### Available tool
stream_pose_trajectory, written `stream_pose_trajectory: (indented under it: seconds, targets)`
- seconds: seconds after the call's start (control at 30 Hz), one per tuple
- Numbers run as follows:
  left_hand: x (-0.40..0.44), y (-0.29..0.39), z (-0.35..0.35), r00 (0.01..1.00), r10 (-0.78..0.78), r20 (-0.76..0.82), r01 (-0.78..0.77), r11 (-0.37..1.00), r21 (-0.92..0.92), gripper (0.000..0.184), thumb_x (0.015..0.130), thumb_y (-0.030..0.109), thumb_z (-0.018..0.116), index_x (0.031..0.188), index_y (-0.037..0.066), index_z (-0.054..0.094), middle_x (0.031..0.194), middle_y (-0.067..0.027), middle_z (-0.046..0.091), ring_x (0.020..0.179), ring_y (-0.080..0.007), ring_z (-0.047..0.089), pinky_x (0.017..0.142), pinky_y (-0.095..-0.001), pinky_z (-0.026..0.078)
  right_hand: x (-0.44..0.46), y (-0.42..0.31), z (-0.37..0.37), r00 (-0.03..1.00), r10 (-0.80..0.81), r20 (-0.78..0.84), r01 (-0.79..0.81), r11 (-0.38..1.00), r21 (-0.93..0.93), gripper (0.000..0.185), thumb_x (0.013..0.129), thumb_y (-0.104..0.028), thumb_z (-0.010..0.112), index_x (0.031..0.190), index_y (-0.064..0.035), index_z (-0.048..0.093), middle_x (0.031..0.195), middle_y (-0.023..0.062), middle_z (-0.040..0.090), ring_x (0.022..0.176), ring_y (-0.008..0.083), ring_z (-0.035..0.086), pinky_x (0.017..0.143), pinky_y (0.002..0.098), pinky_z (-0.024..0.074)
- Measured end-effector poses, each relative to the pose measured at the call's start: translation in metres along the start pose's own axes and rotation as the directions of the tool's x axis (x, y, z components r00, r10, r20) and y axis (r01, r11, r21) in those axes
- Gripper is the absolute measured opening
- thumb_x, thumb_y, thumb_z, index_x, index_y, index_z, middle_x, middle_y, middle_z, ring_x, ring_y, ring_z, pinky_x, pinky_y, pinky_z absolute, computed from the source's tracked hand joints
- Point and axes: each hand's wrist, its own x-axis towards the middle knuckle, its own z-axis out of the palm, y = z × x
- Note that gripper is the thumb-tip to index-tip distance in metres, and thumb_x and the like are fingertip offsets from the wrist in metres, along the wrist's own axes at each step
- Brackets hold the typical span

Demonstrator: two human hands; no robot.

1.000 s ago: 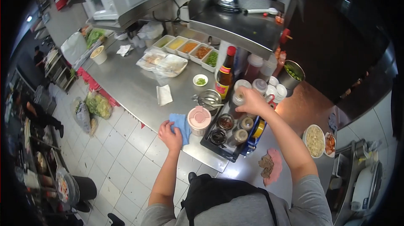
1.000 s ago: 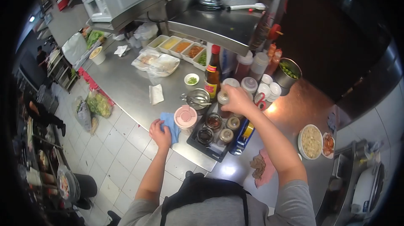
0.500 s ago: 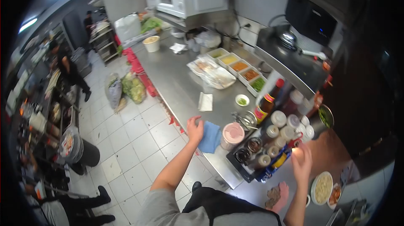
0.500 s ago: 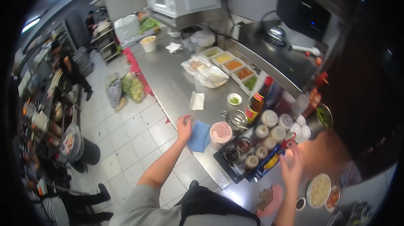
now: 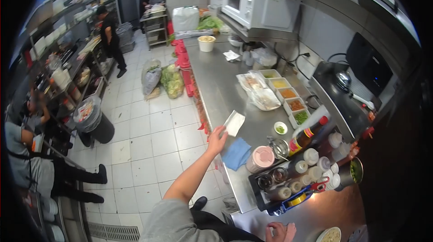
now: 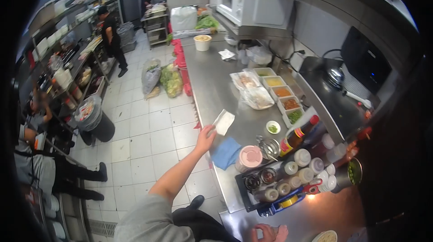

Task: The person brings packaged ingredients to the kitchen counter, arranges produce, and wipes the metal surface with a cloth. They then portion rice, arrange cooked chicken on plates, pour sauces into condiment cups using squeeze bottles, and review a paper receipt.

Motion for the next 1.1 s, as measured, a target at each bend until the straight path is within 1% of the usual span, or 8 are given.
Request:
stream_pose_trajectory:
  seconds: [0.1,0.2,0.33,0.47,0.57,0.67,0.83,1.1]
  targets:
    - [-0.048,-0.040,-0.077,0.969,-0.212,-0.124,0.190,0.968,-0.162,0.030,0.080,0.015,0.066,0.105,-0.002,0.062,0.114,-0.0164,0.058,0.099,-0.0234,0.060,0.081,-0.0313,0.049,0.013,0.026,0.082,0.973,-0.169,0.156,0.046,0.806,0.590,0.013,0.082,-0.011,0.066,0.090,-0.0013,0.063,0.082,0.0119,0.062,0.082,0.0233,0.060,0.075,0.0333,0.0464]
    - [-0.113,-0.124,-0.158,0.704,-0.635,-0.317,0.548,0.770,-0.326,0.028,0.074,0.013,0.071,0.097,-0.001,0.066,0.093,-0.0142,0.067,0.087,-0.0213,0.063,0.074,-0.0293,0.051,0.036,-0.011,0.124,0.920,-0.380,0.095,0.230,0.722,0.653,0.011,0.082,-0.008,0.066,0.090,-0.0009,0.063,0.080,0.0108,0.062,0.075,0.0209,0.060,0.067,0.0298,0.0474]
    - [-0.220,-0.240,-0.271,0.511,-0.613,-0.602,0.823,0.552,0.137,0.020,0.067,0.009,0.068,0.087,0.005,0.071,0.082,-0.0162,0.068,0.077,-0.0275,0.066,0.072,-0.0366,0.052,0.071,-0.066,0.186,0.904,-0.396,0.160,0.246,0.789,0.563,0.011,0.083,-0.008,0.066,0.092,-0.0018,0.063,0.081,0.0079,0.062,0.073,0.0182,0.061,0.067,0.0287,0.0481]
    - [-0.275,-0.312,-0.364,0.351,-0.741,-0.572,0.921,0.384,0.067,0.010,0.071,0.005,0.062,0.077,0.003,0.070,0.073,-0.0164,0.067,0.069,-0.0269,0.066,0.063,-0.0363,0.053,0.128,-0.143,0.243,0.803,-0.565,0.190,0.421,0.762,0.492,0.023,0.079,-0.013,0.065,0.099,-0.0020,0.062,0.086,0.0128,0.064,0.076,0.0236,0.064,0.072,0.0334,0.0490]
    - [-0.251,-0.338,-0.430,-0.126,-0.981,-0.150,0.954,-0.079,-0.288,0.010,0.077,0.005,0.055,0.075,0.003,0.064,0.061,-0.0115,0.060,0.060,-0.0245,0.062,0.049,-0.0374,0.045,0.170,-0.207,0.269,0.655,-0.626,0.424,0.430,0.769,0.473,0.025,0.079,-0.012,0.065,0.102,-0.0008,0.061,0.087,0.0141,0.064,0.075,0.0222,0.064,0.070,0.0318,0.0505]
    - [-0.214,-0.350,-0.457,0.033,-0.985,-0.171,0.961,0.078,-0.264,0.013,0.080,0.005,0.047,0.081,0.004,0.060,0.061,-0.0080,0.054,0.056,-0.0207,0.056,0.047,-0.0355,0.041,0.202,-0.181,0.345,0.680,-0.409,0.609,0.169,0.895,0.413,0.030,0.078,-0.017,0.066,0.103,-0.0009,0.061,0.087,0.0139,0.064,0.078,0.0271,0.064,0.069,0.0355,0.0498]
    - [-0.131,-0.385,-0.470,0.128,-0.973,-0.193,0.890,0.198,-0.411,0.031,0.080,0.006,0.047,0.111,0.006,0.052,0.090,-0.0097,0.060,0.076,-0.0219,0.061,0.058,-0.0372,0.045,0.225,-0.096,0.390,0.507,-0.038,0.861,0.353,0.920,-0.168,0.041,0.074,-0.032,0.064,0.105,-0.0064,0.064,0.101,0.0170,0.065,0.093,0.0305,0.063,0.084,0.0400,0.0483]
    - [-0.034,-0.429,-0.511,0.069,-0.972,-0.223,0.885,0.163,-0.435,0.053,0.082,0.010,0.047,0.133,0.003,0.034,0.111,-0.0136,0.054,0.090,-0.0279,0.061,0.071,-0.0424,0.048,0.377,-0.169,0.488,0.521,-0.013,0.854,0.453,0.852,-0.264,0.037,0.074,-0.032,0.062,0.098,-0.0045,0.064,0.092,0.0217,0.064,0.089,0.0372,0.062,0.080,0.0431,0.0496]
